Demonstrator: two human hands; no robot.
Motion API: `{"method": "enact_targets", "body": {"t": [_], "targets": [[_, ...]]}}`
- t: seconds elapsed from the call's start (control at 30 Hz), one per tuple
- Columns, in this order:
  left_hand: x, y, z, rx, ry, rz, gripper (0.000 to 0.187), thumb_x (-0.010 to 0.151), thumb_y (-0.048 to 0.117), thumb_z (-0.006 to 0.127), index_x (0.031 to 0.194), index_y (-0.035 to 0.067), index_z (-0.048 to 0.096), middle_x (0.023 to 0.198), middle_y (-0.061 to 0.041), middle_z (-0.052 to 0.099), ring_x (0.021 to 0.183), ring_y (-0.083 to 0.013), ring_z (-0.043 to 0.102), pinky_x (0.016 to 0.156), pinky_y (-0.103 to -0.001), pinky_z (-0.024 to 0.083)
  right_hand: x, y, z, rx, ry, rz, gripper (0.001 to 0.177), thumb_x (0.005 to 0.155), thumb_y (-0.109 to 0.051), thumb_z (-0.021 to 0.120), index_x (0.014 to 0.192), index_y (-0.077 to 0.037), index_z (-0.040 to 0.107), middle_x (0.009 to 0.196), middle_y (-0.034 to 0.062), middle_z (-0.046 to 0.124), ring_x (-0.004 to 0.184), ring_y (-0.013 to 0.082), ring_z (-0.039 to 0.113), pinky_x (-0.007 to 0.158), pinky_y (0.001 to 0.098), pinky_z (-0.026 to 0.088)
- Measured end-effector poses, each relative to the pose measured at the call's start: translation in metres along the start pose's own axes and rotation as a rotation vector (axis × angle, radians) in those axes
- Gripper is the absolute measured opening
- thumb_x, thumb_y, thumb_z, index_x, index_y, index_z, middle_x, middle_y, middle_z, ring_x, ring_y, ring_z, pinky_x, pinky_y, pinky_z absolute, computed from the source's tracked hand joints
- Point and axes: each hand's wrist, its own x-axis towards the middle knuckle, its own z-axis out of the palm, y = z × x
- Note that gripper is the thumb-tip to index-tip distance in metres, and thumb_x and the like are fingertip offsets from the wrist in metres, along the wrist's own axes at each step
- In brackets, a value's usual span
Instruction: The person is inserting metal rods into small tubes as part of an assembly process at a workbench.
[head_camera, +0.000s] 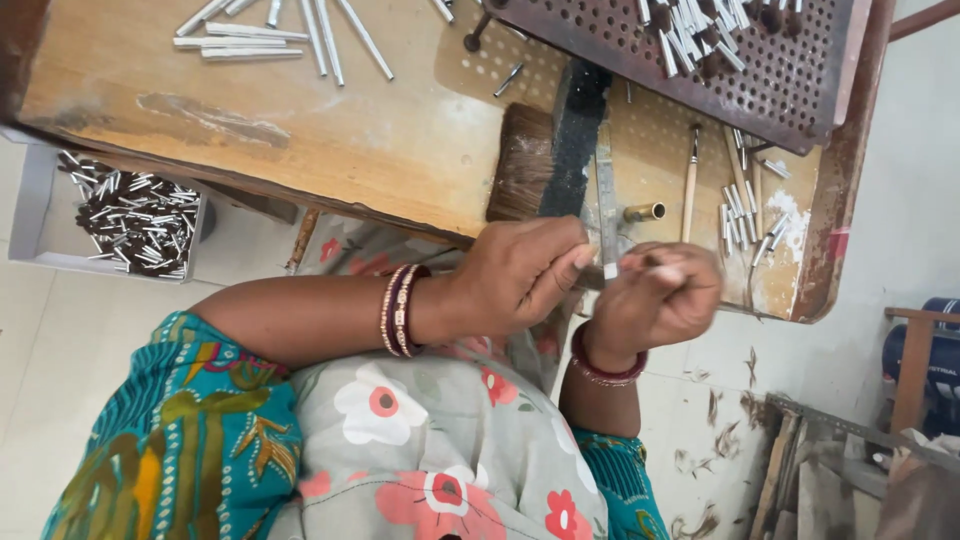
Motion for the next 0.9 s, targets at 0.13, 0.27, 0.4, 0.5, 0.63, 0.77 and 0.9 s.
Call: {"method": "enact_targets", "body": {"t": [0.13,0.27,0.4,0.5,0.63,0.77,0.9], "targets": [[0.023,0.011,-0.001,0.103,-0.122,0.035,0.023,0.099,0.022,0.067,0.112,0.007,0.055,0.084,-0.013,0.064,0.074,-0.0366,0.067,0.06,-0.045,0.048,0.031,0.019,-0.051,-0.166,0.082,0.033,0.035,0.109,-0.033,0.071,0.103,-0.001,0.059,0.096,0.0066,0.061,0.072,0.01,0.06,0.069,0.0226,0.053],[0.063,-0.009,0.028,0.366,-0.094,0.184,0.066,0.08,0.023,0.073,0.136,0.007,0.042,0.083,-0.014,0.067,0.071,-0.0375,0.068,0.057,-0.048,0.05,0.037,0.033,-0.069,-0.34,-0.194,0.221,0.029,0.112,-0.025,0.068,0.106,0.003,0.061,0.094,0.0074,0.067,0.081,0.0108,0.063,0.074,0.0217,0.052],[0.092,-0.044,0.061,0.523,-0.212,0.087,0.066,0.085,0.015,0.071,0.142,0.004,0.039,0.076,-0.015,0.069,0.067,-0.0383,0.07,0.054,-0.05,0.051,0.044,0.027,-0.061,-0.25,-0.24,0.32,0.023,0.109,-0.02,0.068,0.105,0.002,0.061,0.093,0.0039,0.068,0.082,0.0092,0.066,0.078,0.0231,0.055],[0.095,-0.049,0.061,0.509,-0.302,0.022,0.062,0.084,0.012,0.069,0.139,0.002,0.04,0.07,-0.015,0.068,0.066,-0.0395,0.069,0.053,-0.052,0.051,0.048,0.023,-0.064,-0.34,-0.303,0.298,0.02,0.111,-0.014,0.067,0.107,0.005,0.063,0.093,0.0046,0.068,0.084,0.0092,0.064,0.079,0.0233,0.054],[0.095,-0.052,0.062,0.464,-0.314,0.019,0.059,0.083,0.011,0.069,0.134,0.004,0.041,0.069,-0.015,0.069,0.067,-0.0402,0.069,0.053,-0.052,0.05,0.068,0.007,-0.067,-0.451,-0.424,0.339,0.017,0.11,-0.011,0.068,0.107,0.006,0.066,0.092,0.0067,0.07,0.083,0.009,0.065,0.077,0.0232,0.053],[0.091,-0.054,0.063,0.488,-0.331,0.039,0.057,0.084,0.012,0.07,0.132,0.006,0.042,0.073,-0.015,0.07,0.072,-0.0399,0.07,0.055,-0.052,0.05,0.081,-0.002,-0.069,-0.749,-0.596,0.35,0.018,0.102,-0.014,0.075,0.103,0.004,0.07,0.089,0.0128,0.075,0.077,0.0154,0.07,0.072,0.0259,0.054],[0.085,-0.033,0.044,0.475,-0.223,0.085,0.066,0.086,0.018,0.074,0.142,0.007,0.041,0.101,-0.018,0.071,0.085,-0.0384,0.072,0.066,-0.048,0.054,0.081,-0.022,-0.062,-0.845,-0.826,-0.114,0.078,0.095,-0.058,0.07,0.139,0.005,0.058,0.144,0.027,0.059,0.135,0.0404,0.058,0.11,0.0479,0.049]]}}
